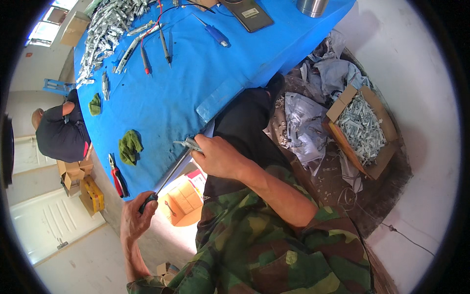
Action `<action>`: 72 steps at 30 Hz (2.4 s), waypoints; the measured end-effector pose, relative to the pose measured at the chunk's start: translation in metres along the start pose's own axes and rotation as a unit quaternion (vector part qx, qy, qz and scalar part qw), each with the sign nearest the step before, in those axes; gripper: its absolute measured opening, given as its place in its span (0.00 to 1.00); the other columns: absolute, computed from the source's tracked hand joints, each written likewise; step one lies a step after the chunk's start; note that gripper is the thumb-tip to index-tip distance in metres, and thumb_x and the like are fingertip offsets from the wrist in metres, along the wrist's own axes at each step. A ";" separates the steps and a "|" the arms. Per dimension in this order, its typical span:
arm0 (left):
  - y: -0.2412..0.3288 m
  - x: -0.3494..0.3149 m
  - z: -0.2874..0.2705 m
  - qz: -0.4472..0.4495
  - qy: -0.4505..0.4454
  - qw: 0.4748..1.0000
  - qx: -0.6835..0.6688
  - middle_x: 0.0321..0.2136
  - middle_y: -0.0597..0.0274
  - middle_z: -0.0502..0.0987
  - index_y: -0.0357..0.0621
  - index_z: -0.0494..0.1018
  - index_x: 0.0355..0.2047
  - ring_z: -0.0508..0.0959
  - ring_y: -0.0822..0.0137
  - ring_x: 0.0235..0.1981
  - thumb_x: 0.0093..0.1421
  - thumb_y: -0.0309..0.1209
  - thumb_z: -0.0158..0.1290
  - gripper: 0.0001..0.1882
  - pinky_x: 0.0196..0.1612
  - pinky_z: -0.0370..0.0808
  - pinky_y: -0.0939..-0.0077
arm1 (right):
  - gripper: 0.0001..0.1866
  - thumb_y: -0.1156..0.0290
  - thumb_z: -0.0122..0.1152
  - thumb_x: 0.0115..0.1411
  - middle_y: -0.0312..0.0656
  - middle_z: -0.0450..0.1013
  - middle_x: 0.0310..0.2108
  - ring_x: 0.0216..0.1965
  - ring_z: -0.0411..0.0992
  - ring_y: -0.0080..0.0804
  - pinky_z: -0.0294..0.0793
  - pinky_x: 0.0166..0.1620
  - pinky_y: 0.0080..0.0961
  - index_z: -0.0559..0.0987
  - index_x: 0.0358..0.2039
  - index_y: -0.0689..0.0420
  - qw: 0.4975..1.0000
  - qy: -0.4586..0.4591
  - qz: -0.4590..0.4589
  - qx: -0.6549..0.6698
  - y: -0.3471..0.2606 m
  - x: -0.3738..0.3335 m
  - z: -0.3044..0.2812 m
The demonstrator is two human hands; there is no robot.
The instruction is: The person wipes and cleans an electronic component using a cloth and then uses a screwdriver to secure parts of it by hand.
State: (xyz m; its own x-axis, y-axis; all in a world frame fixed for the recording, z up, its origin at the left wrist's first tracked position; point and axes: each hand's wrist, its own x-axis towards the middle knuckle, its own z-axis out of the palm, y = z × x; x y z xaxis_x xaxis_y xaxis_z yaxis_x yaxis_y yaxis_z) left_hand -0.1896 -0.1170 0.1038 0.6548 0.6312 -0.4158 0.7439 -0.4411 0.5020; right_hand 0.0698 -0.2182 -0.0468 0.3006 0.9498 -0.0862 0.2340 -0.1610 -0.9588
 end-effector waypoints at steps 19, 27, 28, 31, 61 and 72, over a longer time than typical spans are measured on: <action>-0.046 0.026 0.006 -0.108 -0.132 0.954 -0.246 0.20 0.67 0.76 0.36 0.82 0.49 0.72 0.78 0.17 0.70 0.51 0.61 0.27 0.20 0.67 0.79 | 0.14 0.65 0.60 0.69 0.62 0.77 0.31 0.36 0.78 0.63 0.74 0.38 0.50 0.75 0.37 0.66 0.996 -0.075 0.002 0.046 0.006 0.005 -0.015; -0.062 0.029 0.031 -0.088 -0.122 0.938 -0.313 0.18 0.64 0.76 0.34 0.80 0.48 0.68 0.78 0.12 0.73 0.48 0.59 0.24 0.15 0.61 0.81 | 0.13 0.66 0.59 0.69 0.47 0.72 0.25 0.29 0.70 0.31 0.71 0.35 0.39 0.76 0.36 0.65 0.989 -0.089 -0.009 0.117 0.013 0.009 -0.011; -0.065 0.029 0.034 -0.081 -0.119 0.939 -0.312 0.18 0.64 0.76 0.34 0.80 0.48 0.68 0.78 0.12 0.73 0.48 0.59 0.24 0.15 0.61 0.81 | 0.13 0.66 0.59 0.69 0.43 0.71 0.24 0.28 0.67 0.27 0.70 0.34 0.37 0.75 0.36 0.65 0.988 -0.092 -0.012 0.126 0.014 0.009 -0.011; -0.065 0.030 0.039 -0.075 -0.111 0.939 -0.316 0.18 0.64 0.76 0.34 0.80 0.48 0.68 0.78 0.13 0.72 0.48 0.59 0.24 0.16 0.61 0.81 | 0.11 0.68 0.58 0.69 0.33 0.67 0.23 0.28 0.64 0.20 0.67 0.32 0.31 0.75 0.33 0.63 0.977 -0.127 0.012 0.169 0.011 0.010 -0.017; -0.047 -0.003 0.071 -0.036 -0.006 0.903 -0.427 0.21 0.60 0.79 0.34 0.79 0.50 0.73 0.75 0.14 0.71 0.49 0.60 0.26 0.16 0.69 0.81 | 0.18 0.62 0.45 0.81 0.37 0.79 0.42 0.39 0.76 0.23 0.75 0.41 0.23 0.76 0.61 0.59 0.843 -0.043 0.082 0.530 0.001 -0.020 -0.028; -0.034 -0.008 0.078 -0.039 -0.023 0.920 -0.390 0.25 0.62 0.80 0.33 0.77 0.54 0.74 0.77 0.17 0.69 0.45 0.61 0.26 0.19 0.69 0.82 | 0.16 0.63 0.59 0.75 0.33 0.79 0.48 0.46 0.75 0.17 0.75 0.43 0.19 0.78 0.57 0.56 0.866 0.109 0.067 0.484 -0.001 -0.021 -0.030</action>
State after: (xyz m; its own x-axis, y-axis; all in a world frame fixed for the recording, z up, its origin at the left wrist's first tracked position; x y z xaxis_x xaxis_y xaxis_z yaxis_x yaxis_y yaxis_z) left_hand -0.2096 -0.1569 0.0311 0.6224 0.6054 -0.4961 0.4785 0.2072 0.8533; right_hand 0.0915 -0.2463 -0.0362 0.4567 0.8499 -0.2629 -0.6693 0.1336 -0.7308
